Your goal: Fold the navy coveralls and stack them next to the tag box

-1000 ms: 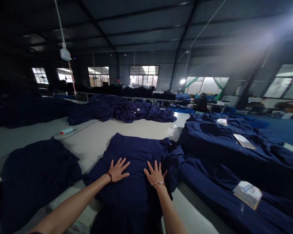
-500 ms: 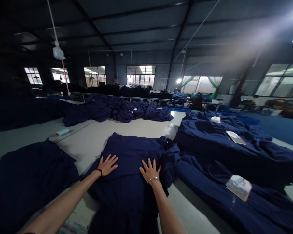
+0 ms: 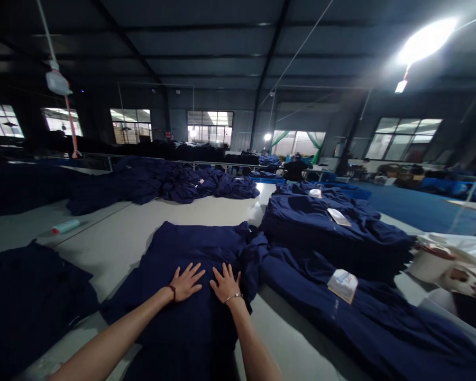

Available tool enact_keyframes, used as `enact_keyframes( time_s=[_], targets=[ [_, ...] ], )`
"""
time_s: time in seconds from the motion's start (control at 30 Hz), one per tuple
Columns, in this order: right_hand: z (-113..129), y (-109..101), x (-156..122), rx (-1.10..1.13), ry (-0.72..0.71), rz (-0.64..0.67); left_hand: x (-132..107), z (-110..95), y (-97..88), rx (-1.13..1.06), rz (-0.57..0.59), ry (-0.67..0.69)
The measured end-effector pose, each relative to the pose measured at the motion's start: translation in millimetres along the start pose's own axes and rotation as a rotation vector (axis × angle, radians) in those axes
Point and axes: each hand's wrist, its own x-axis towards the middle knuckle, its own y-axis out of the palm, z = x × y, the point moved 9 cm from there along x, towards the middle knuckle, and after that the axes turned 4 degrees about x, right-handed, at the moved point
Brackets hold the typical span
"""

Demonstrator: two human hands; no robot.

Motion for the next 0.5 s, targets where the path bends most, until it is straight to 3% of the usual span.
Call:
enact_keyframes(
  time_s=[0.1, 0.23, 0.4, 0.5],
  targets=[
    [-0.8, -31.7, 0.2, -0.002, -0.058, -0.182, 8.1, -12.5, -13.2, -0.031, -0.069, 0.018],
    [-26.1, -82.3, -3.0, -0.001, 0.018, -0.493, 26.3, -59.6, -37.8, -0.125, -0.212, 0.167],
    [-77.7, -107.2, 3.6, 0.031, 0.182, -0.558, 68.4, -123.3, -57.8, -0.280, -0.297, 0.332],
    [-108.9, -112.9, 10.0, 0.171, 0.257, -0.557, 101.7, -145.7, -69.3, -0.420, -0.310, 0.323]
  ],
)
